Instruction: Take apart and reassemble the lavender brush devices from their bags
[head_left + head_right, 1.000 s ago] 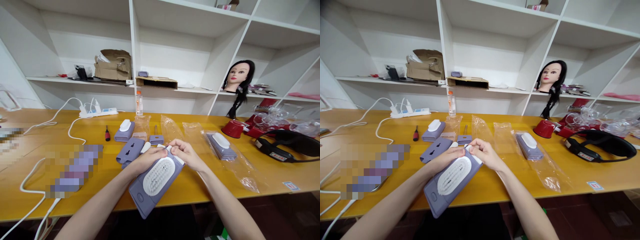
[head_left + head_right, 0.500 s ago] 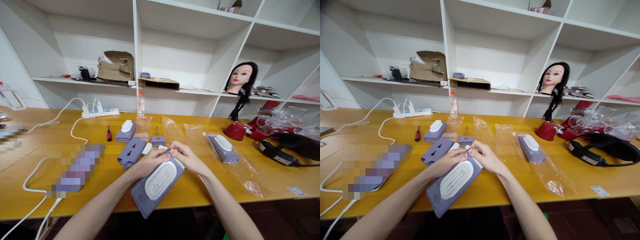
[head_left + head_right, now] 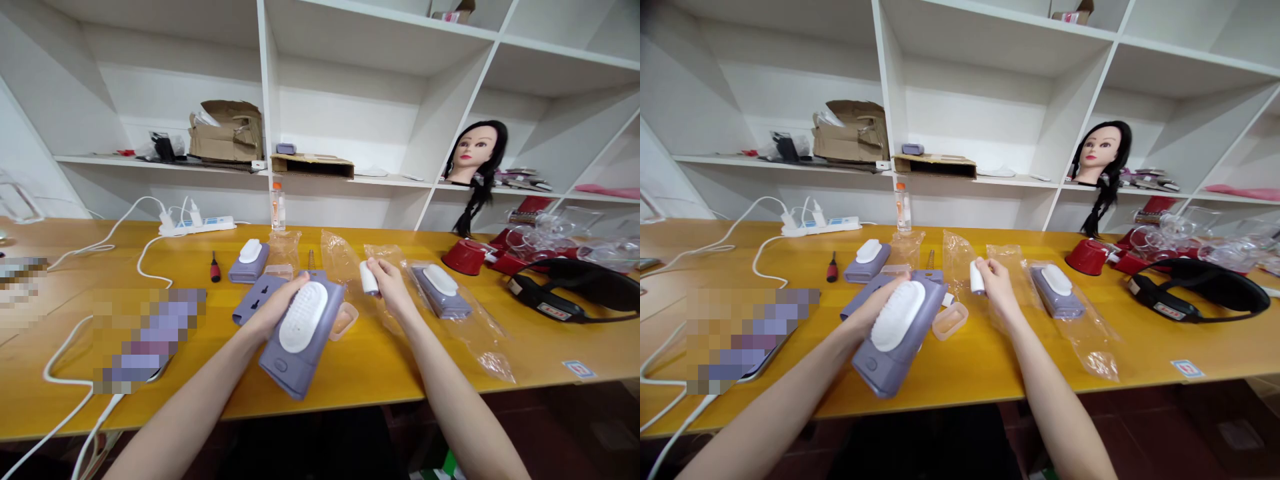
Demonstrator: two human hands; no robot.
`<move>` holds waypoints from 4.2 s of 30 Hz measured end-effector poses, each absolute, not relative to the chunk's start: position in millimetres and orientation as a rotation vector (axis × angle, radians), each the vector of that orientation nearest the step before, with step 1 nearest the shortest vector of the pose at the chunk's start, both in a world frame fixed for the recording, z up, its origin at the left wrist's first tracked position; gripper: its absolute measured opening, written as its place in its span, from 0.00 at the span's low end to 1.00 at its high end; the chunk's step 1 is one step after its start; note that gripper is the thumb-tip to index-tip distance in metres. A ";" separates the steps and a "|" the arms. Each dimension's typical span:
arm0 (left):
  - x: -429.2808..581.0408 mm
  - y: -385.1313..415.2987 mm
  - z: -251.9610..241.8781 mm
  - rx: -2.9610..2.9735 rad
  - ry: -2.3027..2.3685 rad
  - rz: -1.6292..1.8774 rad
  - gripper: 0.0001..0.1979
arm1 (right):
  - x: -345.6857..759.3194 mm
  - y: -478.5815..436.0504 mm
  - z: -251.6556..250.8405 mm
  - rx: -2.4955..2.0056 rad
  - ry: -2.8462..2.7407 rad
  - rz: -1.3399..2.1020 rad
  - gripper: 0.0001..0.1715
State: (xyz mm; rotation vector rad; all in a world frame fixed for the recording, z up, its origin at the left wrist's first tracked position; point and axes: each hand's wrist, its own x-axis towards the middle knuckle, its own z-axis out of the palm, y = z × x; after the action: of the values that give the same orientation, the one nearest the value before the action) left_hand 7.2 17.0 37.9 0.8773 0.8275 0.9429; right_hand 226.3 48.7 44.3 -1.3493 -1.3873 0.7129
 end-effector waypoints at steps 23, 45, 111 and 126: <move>11.1 25.2 36.5 0.790 0.812 1.428 0.15 | 220.0 28.6 41.6 -1.647 -1.883 0.029 0.21; -6.0 21.0 54.8 0.588 0.648 1.301 0.08 | 188.0 16.5 41.9 -0.908 -2.202 0.400 0.46; 15.4 4.0 52.1 0.830 0.344 1.766 0.22 | 113.6 -11.6 107.1 -1.287 -2.232 -0.111 0.18; 8.4 10.1 49.3 0.679 0.585 1.715 0.15 | 109.7 -5.9 82.0 -1.244 -2.144 -0.055 0.15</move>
State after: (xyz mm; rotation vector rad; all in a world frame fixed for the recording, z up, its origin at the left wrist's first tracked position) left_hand 8.4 10.1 49.3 0.6793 0.5849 1.7146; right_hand 109.7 -5.9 82.0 -1.2442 -2.1442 -0.0547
